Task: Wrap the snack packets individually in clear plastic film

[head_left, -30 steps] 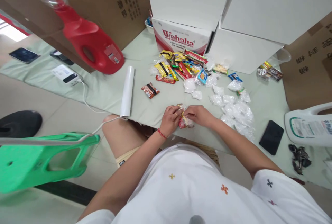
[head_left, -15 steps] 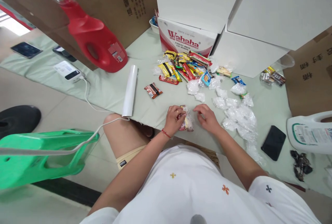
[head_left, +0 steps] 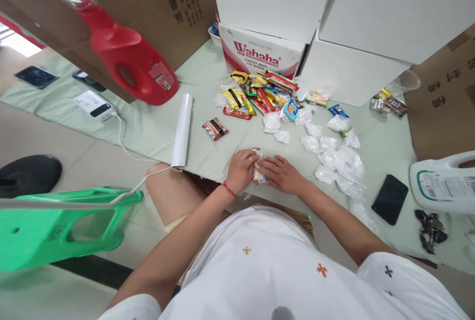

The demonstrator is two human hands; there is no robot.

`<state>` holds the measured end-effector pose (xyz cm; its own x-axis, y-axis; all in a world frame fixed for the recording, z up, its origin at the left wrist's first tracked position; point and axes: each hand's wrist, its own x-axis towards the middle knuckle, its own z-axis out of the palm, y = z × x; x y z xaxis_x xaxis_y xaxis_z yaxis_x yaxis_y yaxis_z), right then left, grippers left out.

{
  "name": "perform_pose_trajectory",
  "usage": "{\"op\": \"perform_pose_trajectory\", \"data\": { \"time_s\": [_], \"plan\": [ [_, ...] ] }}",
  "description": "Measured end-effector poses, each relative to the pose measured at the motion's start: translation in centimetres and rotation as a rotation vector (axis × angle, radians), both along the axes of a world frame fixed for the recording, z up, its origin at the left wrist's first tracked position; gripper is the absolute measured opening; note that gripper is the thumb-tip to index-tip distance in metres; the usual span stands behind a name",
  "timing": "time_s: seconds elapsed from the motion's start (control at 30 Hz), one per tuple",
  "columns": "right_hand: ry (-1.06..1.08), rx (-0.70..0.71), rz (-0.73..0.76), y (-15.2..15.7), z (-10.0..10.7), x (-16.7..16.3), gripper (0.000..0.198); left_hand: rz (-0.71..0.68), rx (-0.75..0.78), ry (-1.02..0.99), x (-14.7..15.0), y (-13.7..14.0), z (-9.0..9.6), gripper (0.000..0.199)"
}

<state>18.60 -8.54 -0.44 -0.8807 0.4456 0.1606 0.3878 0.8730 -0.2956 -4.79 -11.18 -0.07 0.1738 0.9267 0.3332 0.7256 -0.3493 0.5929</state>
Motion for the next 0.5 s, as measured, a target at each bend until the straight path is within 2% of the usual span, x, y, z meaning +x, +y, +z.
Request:
{"op": "perform_pose_trajectory", "data": {
  "time_s": [0.13,0.2,0.27,0.33,0.4,0.5],
  "plan": [
    [0.028,0.0,-0.055,-0.1,-0.3,-0.2,0.05,-0.359,-0.082,0.134,-3.5,-0.7,1.3,0.058],
    [0.032,-0.033,-0.064,-0.2,-0.3,-0.5,0.05,-0.457,-0.13,0.273,-4.5,-1.3,2.2,0.075],
    [0.046,-0.088,-0.069,-0.2,-0.4,-0.7,0.051,-0.447,-0.128,0.403,-4.2,-2.0,2.6,0.086],
    [0.084,-0.162,-0.073,-0.2,-0.4,-0.8,0.054,-0.368,-0.089,0.475,-3.0,-2.6,2.3,0.086],
    [0.147,-0.25,-0.058,-0.2,-0.5,-0.7,0.059,-0.289,-0.052,0.479,-1.7,-2.8,1.4,0.078],
    [0.279,-0.384,-0.039,0.0,-0.6,0.1,0.066,-0.23,-0.03,0.385,-0.8,-2.4,-0.4,0.071]
  ]
}}
